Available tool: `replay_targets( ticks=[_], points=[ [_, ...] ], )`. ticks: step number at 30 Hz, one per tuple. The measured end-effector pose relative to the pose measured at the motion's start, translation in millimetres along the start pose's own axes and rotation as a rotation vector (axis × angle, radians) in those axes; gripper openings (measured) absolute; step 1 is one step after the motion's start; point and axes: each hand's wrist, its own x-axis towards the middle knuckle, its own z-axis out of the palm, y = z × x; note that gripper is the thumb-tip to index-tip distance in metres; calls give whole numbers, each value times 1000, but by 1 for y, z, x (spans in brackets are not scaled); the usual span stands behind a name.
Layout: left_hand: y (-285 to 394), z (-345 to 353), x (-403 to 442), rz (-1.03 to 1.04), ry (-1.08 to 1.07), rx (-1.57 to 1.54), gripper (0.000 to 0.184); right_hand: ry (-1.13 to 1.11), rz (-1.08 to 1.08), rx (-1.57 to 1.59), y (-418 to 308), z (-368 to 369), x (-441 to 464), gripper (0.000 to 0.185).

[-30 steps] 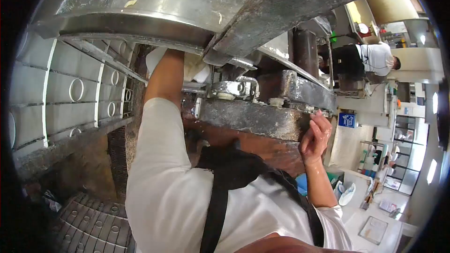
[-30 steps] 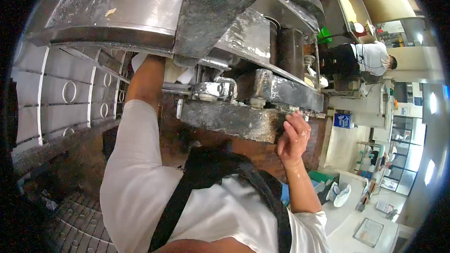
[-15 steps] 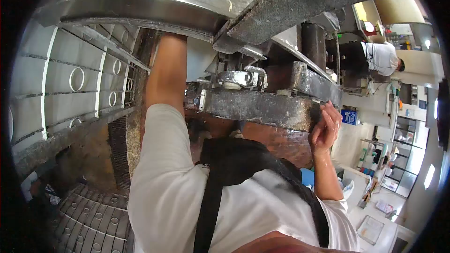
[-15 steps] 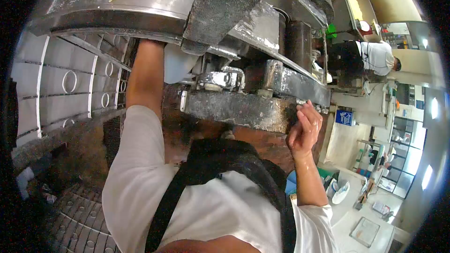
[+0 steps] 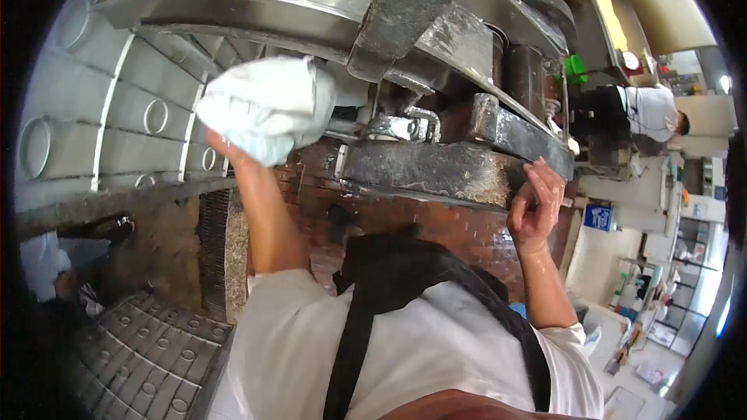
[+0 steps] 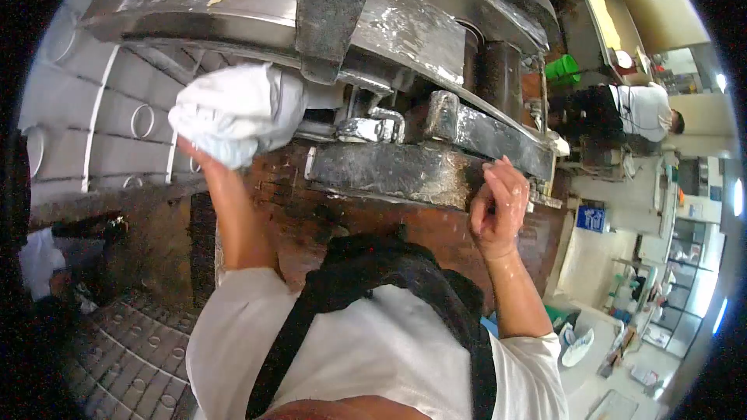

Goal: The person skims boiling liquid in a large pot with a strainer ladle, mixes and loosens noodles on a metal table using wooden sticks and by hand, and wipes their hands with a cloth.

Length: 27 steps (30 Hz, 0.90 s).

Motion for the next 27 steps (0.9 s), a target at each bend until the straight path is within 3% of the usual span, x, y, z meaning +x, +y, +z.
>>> replay_targets(
  ticks=[2, 6, 7, 8, 9, 10, 11, 12, 14, 17, 18, 20, 21, 22, 23, 24, 26, 27],
  points=[
    [28, -27, -24, -81, -264, -133, 59, 17, -28, 36, 0, -1, -2, 42],
    [56, 13, -93, 153, -5, 133, 50, 53, -108, 132, -3, -8, -5, 40],
    [55, 16, -107, 160, 103, 171, 59, 96, -141, 160, -4, -8, -6, 39],
    [53, -2, -119, 207, -328, 16, 54, 123, -210, 215, -3, -8, -10, 40],
    [44, 9, -138, 297, 16, 237, 47, 152, -273, 267, 1, -9, -17, 40],
    [38, 16, -155, 308, -152, 169, 43, 189, -331, 312, 3, -11, -22, 41],
    [26, 33, -177, 335, -72, 254, 42, 200, -384, 377, 1, -17, -25, 46],
    [12, 76, -208, 275, -94, 72, 37, 139, -410, 491, 5, -18, -36, 47],
    [-15, 96, -250, 249, -182, 102, 39, 7, -464, 695, 9, -21, -66, 49],
    [-47, 144, -322, 111, -360, 10, 43, -476, 282, 907, -41, -53, -102, 54],
    [-60, 148, -339, 87, -400, 33, 44, -536, 231, 844, -38, -48, -118, 58],
    [-92, 149, -365, 88, -354, 340, 38, -589, 212, 997, -25, -36, -141, 47],
    [-99, 163, -379, 248, -533, 677, 34, -638, 93, 713, 4, -12, -168, 30],
    [-100, 180, -391, 413, -703, 1017, 29, -360, 88, 806, 13, 6, -189, 22],
    [-98, 190, -398, 435, -798, 1115, 24, -386, -22, 741, 25, -8, -182, 22],
    [-98, 189, -403, 477, -671, 1161, 23, -413, -124, 671, 35, -29, -173, 24],
    [-97, 176, -406, 559, -409, 1240, 21, -467, 316, 905, 43, -60, -164, 31],
    [-97, 165, -399, 543, -312, 1086, 19, -358, 300, 880, 52, -61, -168, 36]
  ],
)
